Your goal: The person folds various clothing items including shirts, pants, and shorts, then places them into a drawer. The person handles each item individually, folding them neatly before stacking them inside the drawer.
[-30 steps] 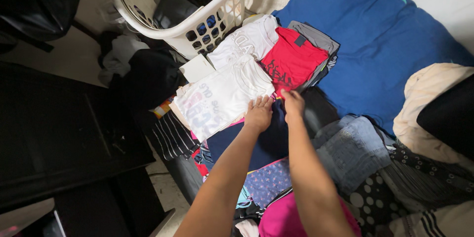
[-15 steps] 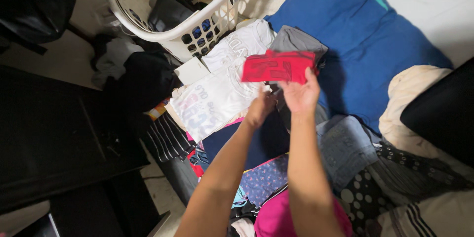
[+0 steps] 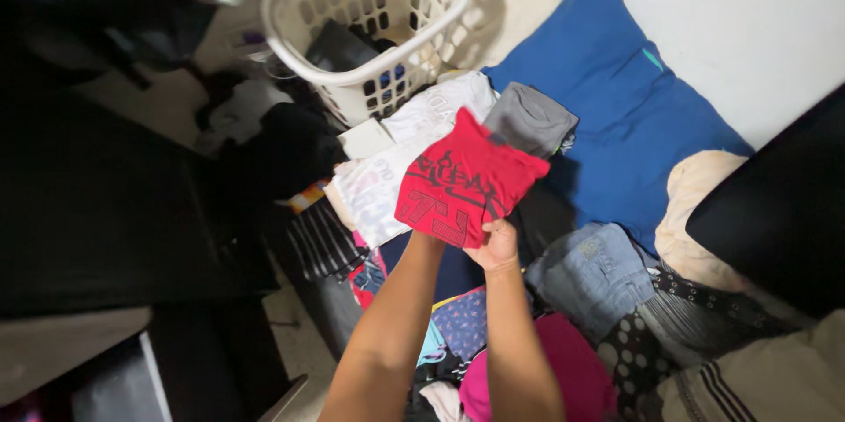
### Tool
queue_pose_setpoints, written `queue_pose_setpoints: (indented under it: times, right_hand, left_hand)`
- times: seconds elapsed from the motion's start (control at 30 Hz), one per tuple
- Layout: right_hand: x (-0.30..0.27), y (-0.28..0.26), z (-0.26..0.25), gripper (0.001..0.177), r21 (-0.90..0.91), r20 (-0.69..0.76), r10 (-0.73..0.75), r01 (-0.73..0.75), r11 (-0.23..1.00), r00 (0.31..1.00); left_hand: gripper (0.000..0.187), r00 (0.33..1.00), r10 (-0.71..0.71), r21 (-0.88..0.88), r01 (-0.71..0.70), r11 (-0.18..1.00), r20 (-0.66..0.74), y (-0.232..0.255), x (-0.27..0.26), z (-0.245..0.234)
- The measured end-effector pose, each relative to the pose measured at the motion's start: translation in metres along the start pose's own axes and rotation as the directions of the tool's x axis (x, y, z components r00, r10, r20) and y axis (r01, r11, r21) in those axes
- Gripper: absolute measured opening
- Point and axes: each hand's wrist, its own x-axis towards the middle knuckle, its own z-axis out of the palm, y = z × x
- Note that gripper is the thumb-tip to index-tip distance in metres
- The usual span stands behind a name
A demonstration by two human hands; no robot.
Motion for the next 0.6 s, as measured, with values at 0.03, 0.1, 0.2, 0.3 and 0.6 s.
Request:
queue_pose_setpoints:
  times: [0.03, 0.1, 0.2, 0.3, 0.6]
  right_hand:
    - [-0.001, 0.005, 0.002, 0.079, -0.026, 0.010, 0.058, -0.058, 0.998, 0.998]
    - [-0.004, 0.017, 0.007, 0.076, -0.035, 0.134, 0.120, -0.117, 0.993, 0.984]
    - [-0.020, 0.037, 0.025, 0.079, -0.328, 0.019, 0.215, -0.196, 0.924, 0.977]
    - [-0.020, 0.069, 0.057, 0.097, -0.153, 0.074, 0.129, -0.117, 0.981, 0.989]
    - [0.015, 0.113, 0.188, 0.064, -0.308, 0.091, -0.236, 0.253, 0.917, 0.968]
  left_hand:
    - [0.071, 1.000, -0.004, 0.000, 0.004, 1.000, -0.001, 0.008, -0.010, 0.005]
    - [0.073, 1.000, -0.004, 0.003, 0.004, 1.000, 0.003, 0.023, -0.027, 0.014]
    - [0.075, 1.000, -0.020, 0.005, 0.020, 1.000, 0.014, 0.052, -0.049, 0.032]
    - [0.077, 0.998, -0.052, 0.031, 0.052, 0.998, 0.028, 0.089, -0.073, 0.053]
    - [0.085, 0.977, -0.210, 0.192, 0.214, 0.958, -0.039, 0.216, -0.210, 0.117]
